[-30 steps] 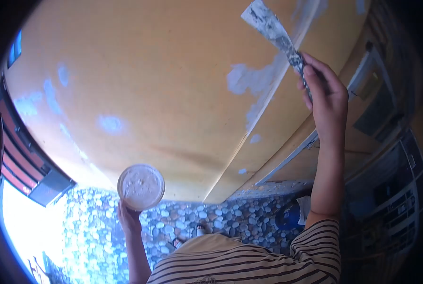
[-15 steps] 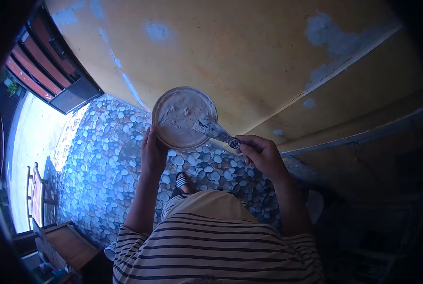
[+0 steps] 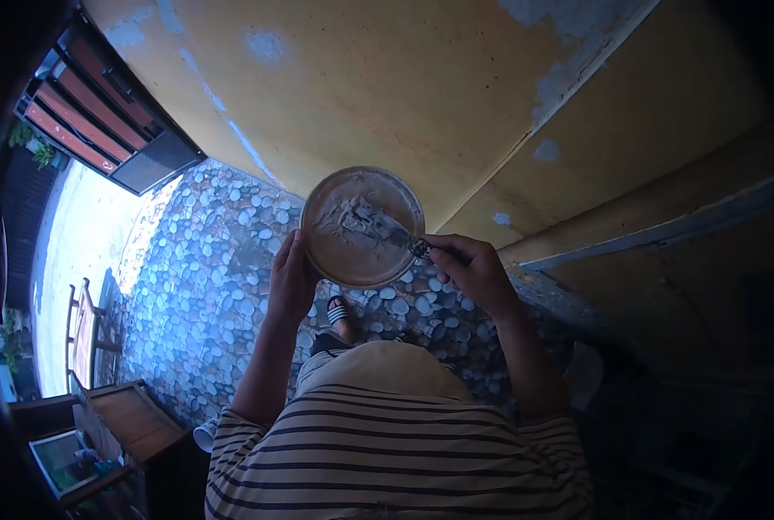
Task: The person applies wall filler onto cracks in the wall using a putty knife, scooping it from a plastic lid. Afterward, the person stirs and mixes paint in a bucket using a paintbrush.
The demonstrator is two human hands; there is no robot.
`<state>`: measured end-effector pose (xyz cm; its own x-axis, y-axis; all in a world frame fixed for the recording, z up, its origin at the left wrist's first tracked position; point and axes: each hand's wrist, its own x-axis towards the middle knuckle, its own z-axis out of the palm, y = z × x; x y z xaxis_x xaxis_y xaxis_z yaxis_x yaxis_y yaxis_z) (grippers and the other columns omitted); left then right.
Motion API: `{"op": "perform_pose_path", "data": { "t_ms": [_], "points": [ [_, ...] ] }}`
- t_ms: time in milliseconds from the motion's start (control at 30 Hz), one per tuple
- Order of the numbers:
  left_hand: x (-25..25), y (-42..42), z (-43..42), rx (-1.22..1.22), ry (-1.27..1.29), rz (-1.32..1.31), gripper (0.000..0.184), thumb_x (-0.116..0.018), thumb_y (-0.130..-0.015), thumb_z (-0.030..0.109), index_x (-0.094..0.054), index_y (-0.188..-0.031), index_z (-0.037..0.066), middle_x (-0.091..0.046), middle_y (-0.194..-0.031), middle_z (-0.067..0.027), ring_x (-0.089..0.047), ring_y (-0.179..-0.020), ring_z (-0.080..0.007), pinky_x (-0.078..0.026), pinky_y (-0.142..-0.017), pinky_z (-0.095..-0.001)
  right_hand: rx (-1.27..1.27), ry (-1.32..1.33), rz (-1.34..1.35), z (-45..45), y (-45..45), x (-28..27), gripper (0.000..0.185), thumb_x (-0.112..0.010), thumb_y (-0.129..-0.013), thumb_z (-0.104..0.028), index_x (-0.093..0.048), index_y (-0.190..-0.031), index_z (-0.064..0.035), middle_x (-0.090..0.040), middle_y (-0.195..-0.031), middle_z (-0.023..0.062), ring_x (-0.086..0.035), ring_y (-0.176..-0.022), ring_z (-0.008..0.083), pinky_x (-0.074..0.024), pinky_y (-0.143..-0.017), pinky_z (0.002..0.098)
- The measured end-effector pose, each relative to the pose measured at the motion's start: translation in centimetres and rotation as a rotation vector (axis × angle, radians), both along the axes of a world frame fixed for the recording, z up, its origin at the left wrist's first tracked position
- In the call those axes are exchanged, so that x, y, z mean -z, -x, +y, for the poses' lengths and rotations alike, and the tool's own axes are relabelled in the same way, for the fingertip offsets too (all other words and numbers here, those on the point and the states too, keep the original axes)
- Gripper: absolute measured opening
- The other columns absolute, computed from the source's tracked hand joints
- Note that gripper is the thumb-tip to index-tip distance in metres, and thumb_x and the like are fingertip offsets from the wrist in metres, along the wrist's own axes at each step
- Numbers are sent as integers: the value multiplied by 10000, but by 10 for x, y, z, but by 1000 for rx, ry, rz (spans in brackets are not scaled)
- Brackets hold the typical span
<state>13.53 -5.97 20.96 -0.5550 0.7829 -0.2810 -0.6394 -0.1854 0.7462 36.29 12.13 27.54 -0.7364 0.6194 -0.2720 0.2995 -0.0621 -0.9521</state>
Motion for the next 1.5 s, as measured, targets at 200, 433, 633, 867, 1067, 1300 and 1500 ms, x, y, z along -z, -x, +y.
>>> {"op": "perform_pose_path", "data": {
  "t_ms": [200,433,633,867,1067,1300,1500],
  "points": [
    [-15,7,-7,66,-22,-15,334,-424,-1085,300,-537,-1208,10,-634,-1035,-66,-664,-887,-136,-573,-740,-291,1,-257,-102,-8,-5,-33,256,-645,-975,-126,-686,-1190,5,-728,-928,80,-657,-763,97,-531,-692,239],
    [-38,22,-19,220,7,35,342,-431,-1084,302,-551,-1203,4,-627,-1030,-59,-647,-895,-121,-543,-724,-264,-9,-642,-208,-25,9,-60,221,-656,-965,-145,-710,-1139,-20,-741,-1012,121,-702,-893,160,-541,-803,298],
    [-47,36,-22,228,-3,3,373,-421,-1085,296,-544,-1256,-12,-642,-1086,-84,-651,-959,-141,-548,-780,-278,38,-619,-187,-24,5,-82,211,-655,-957,-131,-712,-1126,-18,-733,-984,133,-705,-889,181,-537,-798,305],
    [-54,54,-23,288,-4,43,385,-421,-1087,330,-561,-1224,-2,-655,-1000,-52,-651,-843,-103,-553,-713,-265,-29,-704,-202,-11,19,-102,197,-659,-952,-125,-725,-1107,-23,-735,-975,126,-698,-833,169,-535,-749,299],
    [-49,50,-7,432,-39,7,381,-428,-1084,298,-545,-1251,-24,-660,-1052,-77,-670,-898,-122,-562,-751,-260,-168,-690,-220,14,18,-94,197,-671,-938,-102,-724,-1110,-22,-736,-918,112,-664,-759,124,-521,-697,287],
    [-43,60,-12,426,-12,48,401,-424,-1084,310,-538,-1276,-24,-668,-1063,-82,-682,-898,-126,-575,-745,-265,-188,-674,-193,4,37,-88,201,-671,-935,-83,-722,-1121,-24,-735,-904,99,-653,-756,113,-518,-691,284],
    [-43,62,-11,425,-12,56,409,-428,-1082,326,-541,-1271,-19,-671,-1053,-78,-688,-895,-127,-582,-738,-271,-158,-548,-157,2,33,-78,202,-654,-955,-83,-716,-1140,-31,-735,-983,90,-681,-891,122,-537,-799,280]
  ]
}}
